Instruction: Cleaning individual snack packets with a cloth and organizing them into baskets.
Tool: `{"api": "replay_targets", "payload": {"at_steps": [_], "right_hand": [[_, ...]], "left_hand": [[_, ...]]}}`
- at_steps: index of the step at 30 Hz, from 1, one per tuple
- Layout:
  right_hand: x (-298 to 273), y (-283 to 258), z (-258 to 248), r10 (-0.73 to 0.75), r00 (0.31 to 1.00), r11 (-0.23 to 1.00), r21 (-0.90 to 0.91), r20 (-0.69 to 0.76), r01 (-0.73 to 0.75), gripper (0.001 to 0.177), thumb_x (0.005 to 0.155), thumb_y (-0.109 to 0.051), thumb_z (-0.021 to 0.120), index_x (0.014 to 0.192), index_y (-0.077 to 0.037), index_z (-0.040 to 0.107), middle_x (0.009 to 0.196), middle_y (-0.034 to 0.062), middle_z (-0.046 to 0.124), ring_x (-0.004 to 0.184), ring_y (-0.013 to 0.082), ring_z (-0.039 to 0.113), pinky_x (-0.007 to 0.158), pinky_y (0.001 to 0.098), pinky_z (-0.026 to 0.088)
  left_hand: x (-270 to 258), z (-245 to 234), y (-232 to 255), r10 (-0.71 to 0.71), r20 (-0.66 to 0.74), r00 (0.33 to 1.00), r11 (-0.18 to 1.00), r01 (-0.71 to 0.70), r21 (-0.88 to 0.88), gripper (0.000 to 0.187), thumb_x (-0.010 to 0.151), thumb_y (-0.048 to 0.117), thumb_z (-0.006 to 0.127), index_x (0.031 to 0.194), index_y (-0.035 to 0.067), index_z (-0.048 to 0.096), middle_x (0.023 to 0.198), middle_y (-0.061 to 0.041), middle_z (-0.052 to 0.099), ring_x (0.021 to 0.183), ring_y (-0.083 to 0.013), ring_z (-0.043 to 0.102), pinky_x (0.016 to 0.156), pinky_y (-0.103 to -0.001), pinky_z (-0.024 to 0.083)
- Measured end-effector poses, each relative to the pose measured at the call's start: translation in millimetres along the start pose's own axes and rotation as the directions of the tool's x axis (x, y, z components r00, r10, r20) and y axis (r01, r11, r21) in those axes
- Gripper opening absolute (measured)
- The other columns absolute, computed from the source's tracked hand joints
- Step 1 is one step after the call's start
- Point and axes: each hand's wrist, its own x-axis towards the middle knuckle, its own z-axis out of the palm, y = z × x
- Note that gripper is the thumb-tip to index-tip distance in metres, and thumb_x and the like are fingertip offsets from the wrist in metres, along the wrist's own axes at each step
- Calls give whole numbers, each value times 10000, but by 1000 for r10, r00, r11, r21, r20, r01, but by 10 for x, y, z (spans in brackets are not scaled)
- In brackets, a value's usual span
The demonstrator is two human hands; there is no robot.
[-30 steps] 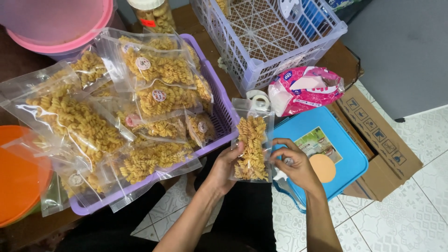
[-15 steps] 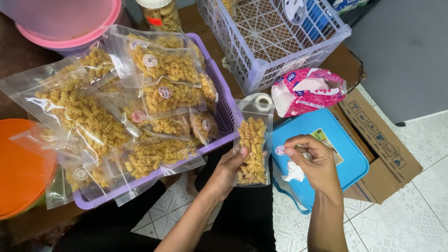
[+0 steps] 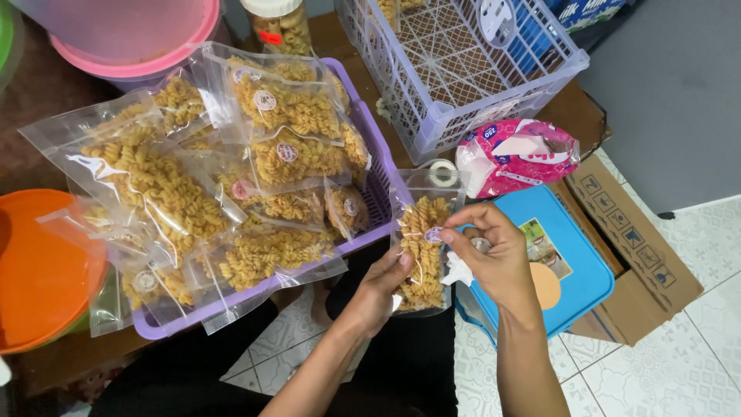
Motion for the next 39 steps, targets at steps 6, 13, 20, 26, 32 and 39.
{"api": "replay_targets", "payload": {"at_steps": [6,13,20,26,32,39], "right_hand": [[1,-118,60,-45,999,993,-114,-9,44,170,832,48,809,977,33,722,746,107,700,472,43,426,419,202,381],[-68,-282,192,-253,967,836,-507,-18,209,163,815,-48,867,943,-102,781,498,28,522,437,149,440,476,274,426],[-48,-385,239,-403,911,730,-571,83,375,219,888,-46,800,1066,-13,678,1096,151,675,935,297,669,795,385,535],[-25,-260,181,-393,920,736,-595,13,323,297,891,-103,843,1088,-53,626,1133,116,607,1030,224,619,746,317,480],[-110,-251,164,-321,947,752,-600,30,274,433,836,-220,877,1131,-77,594,1173,97,604,1082,206,630,761,309,507],[-122,-252,167,-272,961,788,-585,-48,193,370,865,-184,855,1108,-88,592,1119,67,608,1007,188,608,757,319,478]], "left_hand": [[-42,36,49,6,0,1000,1000,-6,-11,733,996,444,582,1543,-20,432,1058,-238,657,1032,-330,706,905,-493,582],[5,-100,-116,38,10,999,999,-38,32,736,1003,437,563,1563,-13,402,1057,-233,646,1032,-339,692,928,-511,565],[-81,-8,47,46,61,997,996,-50,77,746,990,440,543,1574,21,343,1386,-178,470,1322,-305,451,1098,-480,359],[-127,55,116,29,111,993,994,-40,104,744,956,449,555,1567,75,355,1647,-90,374,1551,-230,279,1246,-425,204],[-169,107,233,70,129,989,990,-84,114,709,969,466,534,1551,87,394,1653,-108,383,1563,-253,279,1251,-447,197],[-173,89,223,17,105,994,998,-23,60,729,951,439,563,1562,87,380,1652,-92,393,1560,-240,289,1244,-428,202]]}}
